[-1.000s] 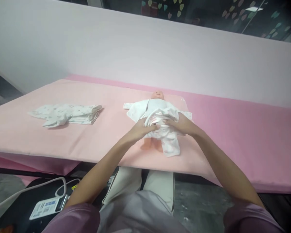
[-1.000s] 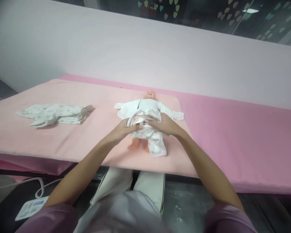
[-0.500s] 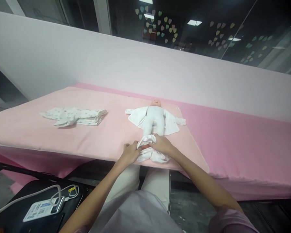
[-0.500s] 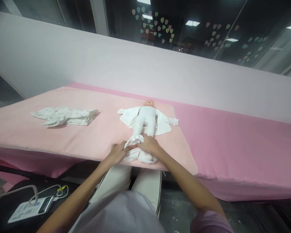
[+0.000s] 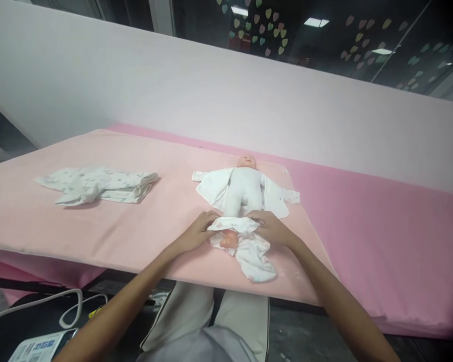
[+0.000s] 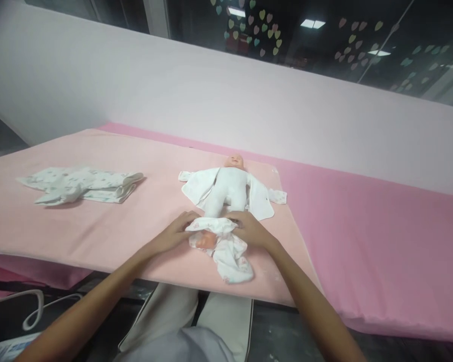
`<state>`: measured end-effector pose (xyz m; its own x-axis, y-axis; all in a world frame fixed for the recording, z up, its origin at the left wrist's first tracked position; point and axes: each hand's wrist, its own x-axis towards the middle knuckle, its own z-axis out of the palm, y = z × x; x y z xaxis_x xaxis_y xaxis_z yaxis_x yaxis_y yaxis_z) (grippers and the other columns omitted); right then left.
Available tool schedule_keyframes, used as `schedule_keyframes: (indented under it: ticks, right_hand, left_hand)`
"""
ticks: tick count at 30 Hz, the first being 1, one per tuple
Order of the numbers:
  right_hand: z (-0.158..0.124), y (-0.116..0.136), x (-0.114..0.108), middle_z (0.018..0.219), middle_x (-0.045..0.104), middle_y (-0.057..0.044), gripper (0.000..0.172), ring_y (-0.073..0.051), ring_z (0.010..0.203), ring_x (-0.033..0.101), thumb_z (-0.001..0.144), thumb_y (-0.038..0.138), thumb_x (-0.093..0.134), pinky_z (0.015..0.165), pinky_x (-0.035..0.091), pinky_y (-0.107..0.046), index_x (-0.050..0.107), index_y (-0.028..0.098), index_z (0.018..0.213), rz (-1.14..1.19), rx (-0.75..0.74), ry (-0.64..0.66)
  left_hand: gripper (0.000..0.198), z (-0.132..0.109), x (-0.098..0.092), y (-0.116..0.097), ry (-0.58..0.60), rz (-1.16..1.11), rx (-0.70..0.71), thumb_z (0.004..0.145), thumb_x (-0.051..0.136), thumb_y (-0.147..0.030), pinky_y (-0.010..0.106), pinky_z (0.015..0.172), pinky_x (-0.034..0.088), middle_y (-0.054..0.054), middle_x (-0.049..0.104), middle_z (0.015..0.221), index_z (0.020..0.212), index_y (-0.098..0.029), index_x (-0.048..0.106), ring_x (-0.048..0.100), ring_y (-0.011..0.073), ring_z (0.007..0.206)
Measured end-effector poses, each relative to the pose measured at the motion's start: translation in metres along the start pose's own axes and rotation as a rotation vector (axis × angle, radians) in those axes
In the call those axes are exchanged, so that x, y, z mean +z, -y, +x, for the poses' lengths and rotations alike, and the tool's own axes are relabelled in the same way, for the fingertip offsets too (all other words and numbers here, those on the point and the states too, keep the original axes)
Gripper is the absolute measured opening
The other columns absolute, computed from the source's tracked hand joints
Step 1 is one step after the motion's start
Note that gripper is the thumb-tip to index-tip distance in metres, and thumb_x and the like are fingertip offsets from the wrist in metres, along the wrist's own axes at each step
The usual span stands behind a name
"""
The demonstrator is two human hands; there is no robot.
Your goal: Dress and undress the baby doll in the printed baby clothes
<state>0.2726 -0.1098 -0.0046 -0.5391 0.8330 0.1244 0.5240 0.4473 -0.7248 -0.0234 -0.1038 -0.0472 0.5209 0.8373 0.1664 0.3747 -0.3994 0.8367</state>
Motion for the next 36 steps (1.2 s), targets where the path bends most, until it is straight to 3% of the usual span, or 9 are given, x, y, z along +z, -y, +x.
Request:
schedule_keyframes:
  ticks: [4, 8, 11, 13, 17, 21, 25, 29, 36]
  right_hand:
    - [0.011, -0.020, -0.016, 0.106, 0.074, -0.002, 0.016, -0.024, 0.095, 0.064, 0.096, 0.030, 0.062, 0.084, 0.046, -0.035, 0.074, 0.023, 0.104, 0.121, 0.063, -0.011]
    - [0.013, -0.032, -0.020, 0.114, 0.071, -0.004, 0.025, -0.024, 0.103, 0.061, 0.095, 0.042, 0.072, 0.093, 0.046, -0.037, 0.071, 0.023, 0.110, 0.222, 0.029, 0.047]
    - [0.009, -0.036, -0.021, 0.115, 0.069, -0.005, 0.031, -0.025, 0.106, 0.059, 0.096, 0.048, 0.073, 0.096, 0.045, -0.037, 0.071, 0.023, 0.114, 0.252, 0.003, 0.060]
    - [0.005, -0.041, -0.020, 0.110, 0.069, -0.005, 0.031, -0.025, 0.105, 0.060, 0.096, 0.050, 0.073, 0.096, 0.046, -0.037, 0.072, 0.023, 0.111, 0.296, 0.005, 0.043]
    - [0.001, -0.053, -0.014, 0.111, 0.070, -0.006, 0.038, -0.026, 0.108, 0.064, 0.094, 0.055, 0.075, 0.098, 0.050, -0.039, 0.071, 0.022, 0.112, 0.534, 0.041, 0.001]
    - [0.001, -0.067, -0.008, 0.110, 0.070, -0.006, 0.046, -0.024, 0.101, 0.066, 0.091, 0.054, 0.080, 0.090, 0.052, -0.036, 0.066, 0.022, 0.121, 0.771, 0.085, 0.019]
    - [0.004, -0.074, -0.003, 0.087, 0.062, -0.001, 0.041, -0.017, 0.076, 0.058, 0.091, 0.058, 0.079, 0.070, 0.047, -0.028, 0.062, 0.021, 0.097, 0.941, 0.088, -0.029]
    - [0.005, -0.070, -0.002, 0.081, 0.057, 0.001, 0.043, -0.015, 0.071, 0.053, 0.089, 0.057, 0.081, 0.066, 0.043, -0.026, 0.058, 0.021, 0.089, 0.993, 0.116, -0.066]
    - [0.003, -0.070, -0.001, 0.088, 0.069, -0.004, 0.039, -0.020, 0.084, 0.066, 0.083, 0.049, 0.087, 0.076, 0.051, -0.029, 0.069, 0.017, 0.096, 0.962, 0.197, 0.226]
  left_hand:
    - [0.046, 0.014, -0.029, -0.006, 0.114, 0.141, -0.059, 0.095, 0.064, -0.061, 0.041, 0.101, 0.046, 0.010, 0.071, 0.120, 0.116, -0.022, 0.074, 0.058, 0.0314, 0.114]
    - [0.053, 0.038, -0.043, -0.033, 0.181, 0.236, 0.024, 0.090, 0.070, -0.066, 0.041, 0.105, 0.043, 0.009, 0.068, 0.123, 0.123, -0.025, 0.072, 0.055, 0.0315, 0.120]
    - [0.051, 0.072, -0.036, -0.050, 0.343, 0.228, 0.149, 0.088, 0.073, -0.066, 0.038, 0.100, 0.044, 0.008, 0.068, 0.119, 0.119, -0.025, 0.072, 0.055, 0.0300, 0.116]
    - [0.047, 0.100, -0.026, -0.054, 0.473, 0.160, 0.188, 0.086, 0.076, -0.064, 0.034, 0.085, 0.046, 0.006, 0.067, 0.103, 0.106, -0.022, 0.073, 0.058, 0.0258, 0.098]
    - [0.043, 0.139, -0.007, -0.050, 0.680, -0.123, 0.086, 0.089, 0.072, -0.062, 0.030, 0.067, 0.041, 0.002, 0.061, 0.085, 0.096, -0.020, 0.072, 0.055, 0.0181, 0.074]
    - [0.047, 0.139, 0.004, -0.037, 0.660, -0.321, -0.084, 0.087, 0.076, -0.062, 0.030, 0.069, 0.047, 0.004, 0.067, 0.091, 0.107, -0.020, 0.074, 0.062, 0.0196, 0.079]
    - [0.047, 0.131, 0.007, -0.023, 0.679, -0.370, -0.160, 0.080, 0.085, -0.059, 0.031, 0.073, 0.051, 0.005, 0.071, 0.095, 0.105, -0.020, 0.075, 0.067, 0.0222, 0.087]
    - [0.045, 0.132, 0.006, -0.012, 0.632, -0.461, -0.154, 0.082, 0.086, -0.053, 0.030, 0.084, 0.053, 0.006, 0.072, 0.105, 0.109, -0.019, 0.073, 0.069, 0.0232, 0.100]
    - [0.042, 0.135, 0.009, 0.000, 0.575, -0.622, -0.165, 0.081, 0.088, -0.049, 0.032, 0.090, 0.054, 0.007, 0.075, 0.102, 0.101, -0.016, 0.070, 0.071, 0.0229, 0.100]
